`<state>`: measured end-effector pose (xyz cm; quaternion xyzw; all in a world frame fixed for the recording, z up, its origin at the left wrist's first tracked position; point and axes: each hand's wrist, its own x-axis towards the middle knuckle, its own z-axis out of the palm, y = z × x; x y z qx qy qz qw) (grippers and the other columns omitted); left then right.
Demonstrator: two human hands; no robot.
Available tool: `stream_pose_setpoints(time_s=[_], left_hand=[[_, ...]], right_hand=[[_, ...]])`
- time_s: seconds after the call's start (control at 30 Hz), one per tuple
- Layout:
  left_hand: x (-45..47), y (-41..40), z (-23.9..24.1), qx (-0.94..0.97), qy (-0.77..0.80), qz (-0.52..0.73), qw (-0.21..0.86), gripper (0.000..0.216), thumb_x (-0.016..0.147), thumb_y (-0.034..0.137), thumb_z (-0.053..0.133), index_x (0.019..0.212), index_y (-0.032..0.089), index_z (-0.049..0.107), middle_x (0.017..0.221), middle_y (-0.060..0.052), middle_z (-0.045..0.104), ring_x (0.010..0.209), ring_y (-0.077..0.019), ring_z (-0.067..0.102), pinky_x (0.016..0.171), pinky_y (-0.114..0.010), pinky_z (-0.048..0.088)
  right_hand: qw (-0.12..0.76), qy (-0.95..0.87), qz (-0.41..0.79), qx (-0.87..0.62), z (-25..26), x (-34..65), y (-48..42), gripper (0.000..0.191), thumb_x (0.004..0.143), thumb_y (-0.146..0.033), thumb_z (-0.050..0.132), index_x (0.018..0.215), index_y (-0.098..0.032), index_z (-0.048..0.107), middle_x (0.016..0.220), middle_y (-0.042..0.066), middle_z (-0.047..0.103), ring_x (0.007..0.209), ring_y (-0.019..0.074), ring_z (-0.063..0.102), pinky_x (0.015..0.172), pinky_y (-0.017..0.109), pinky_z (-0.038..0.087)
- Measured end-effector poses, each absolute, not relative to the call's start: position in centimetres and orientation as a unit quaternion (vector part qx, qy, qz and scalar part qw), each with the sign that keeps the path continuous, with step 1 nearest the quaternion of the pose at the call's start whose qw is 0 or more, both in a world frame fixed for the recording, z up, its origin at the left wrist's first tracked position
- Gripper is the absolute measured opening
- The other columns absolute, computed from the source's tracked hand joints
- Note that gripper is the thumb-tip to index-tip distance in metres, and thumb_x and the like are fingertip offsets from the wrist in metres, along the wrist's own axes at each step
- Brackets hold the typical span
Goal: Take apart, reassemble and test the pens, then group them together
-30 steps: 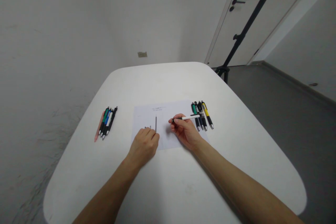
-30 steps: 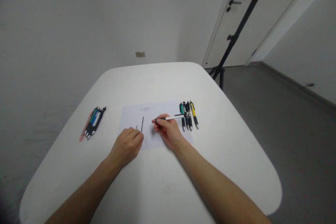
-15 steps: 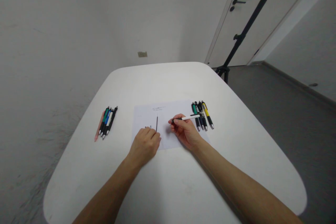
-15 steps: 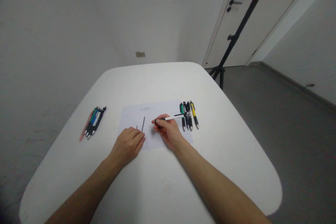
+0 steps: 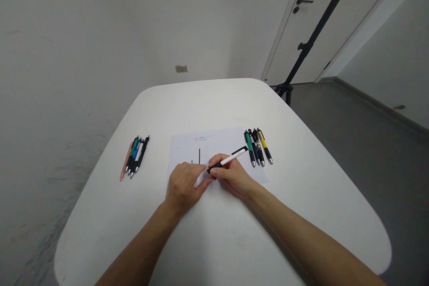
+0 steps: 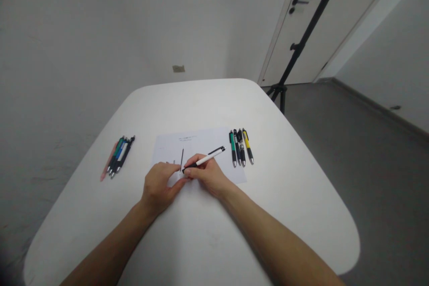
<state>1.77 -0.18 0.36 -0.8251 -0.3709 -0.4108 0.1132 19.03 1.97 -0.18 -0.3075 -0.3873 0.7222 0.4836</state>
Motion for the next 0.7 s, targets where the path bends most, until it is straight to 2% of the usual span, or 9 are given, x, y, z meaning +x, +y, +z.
stream_pose_setpoints(time_s=[0.1, 0.3, 0.5, 0.7], left_hand=[[2.01, -0.17, 0.41, -0.808, -0.363, -0.454, 0.098, 0.013, 0.092, 0.025, 0.060, 0.103, 0.018, 0.057, 0.082, -0.005, 0.070, 0.073, -0.0169, 0.063, 0.066, -0.030, 0.051], [2.38, -0.22, 0.49, -0.803, -0.345, -0.486, 0.015, 0.011, 0.089, 0.010, 0.060, 0.094, 0.019, 0.062, 0.082, -0.003, 0.073, 0.075, -0.0142, 0.065, 0.069, -0.027, 0.052], [1.89, -0.03, 0.33, -0.770, -0.395, -0.499, -0.034, 0.003, 0.089, 0.018, 0.063, 0.088, 0.019, 0.066, 0.080, -0.003, 0.073, 0.074, -0.0144, 0.066, 0.068, -0.028, 0.053], [1.79, 0.03, 0.32, -0.755, -0.413, -0.508, -0.050, 0.004, 0.087, 0.018, 0.063, 0.086, 0.019, 0.066, 0.079, -0.003, 0.073, 0.074, -0.0148, 0.066, 0.068, -0.029, 0.054]], right_hand=[[0.474, -0.388, 0.727, -0.308, -0.54, 18.82, 1.86, 0.021, 0.056, -0.025, 0.086, 0.070, -0.020, 0.072, 0.060, -0.003, 0.063, 0.055, 0.0103, 0.051, 0.055, 0.025, 0.039], [0.472, -0.391, 0.727, -0.310, -0.68, 18.69, 1.91, 0.023, 0.055, -0.024, 0.087, 0.073, -0.019, 0.072, 0.058, -0.003, 0.063, 0.055, 0.0100, 0.051, 0.055, 0.024, 0.039], [0.506, -0.331, 0.735, -0.309, 0.07, 19.14, 2.13, 0.023, 0.063, -0.033, 0.084, 0.074, -0.020, 0.068, 0.057, -0.003, 0.062, 0.054, 0.0115, 0.055, 0.053, 0.024, 0.041], [0.529, -0.325, 0.716, -0.318, -0.04, 19.43, 2.52, 0.023, 0.061, -0.031, 0.085, 0.072, -0.019, 0.069, 0.059, -0.003, 0.062, 0.055, 0.0121, 0.057, 0.055, 0.026, 0.046]])
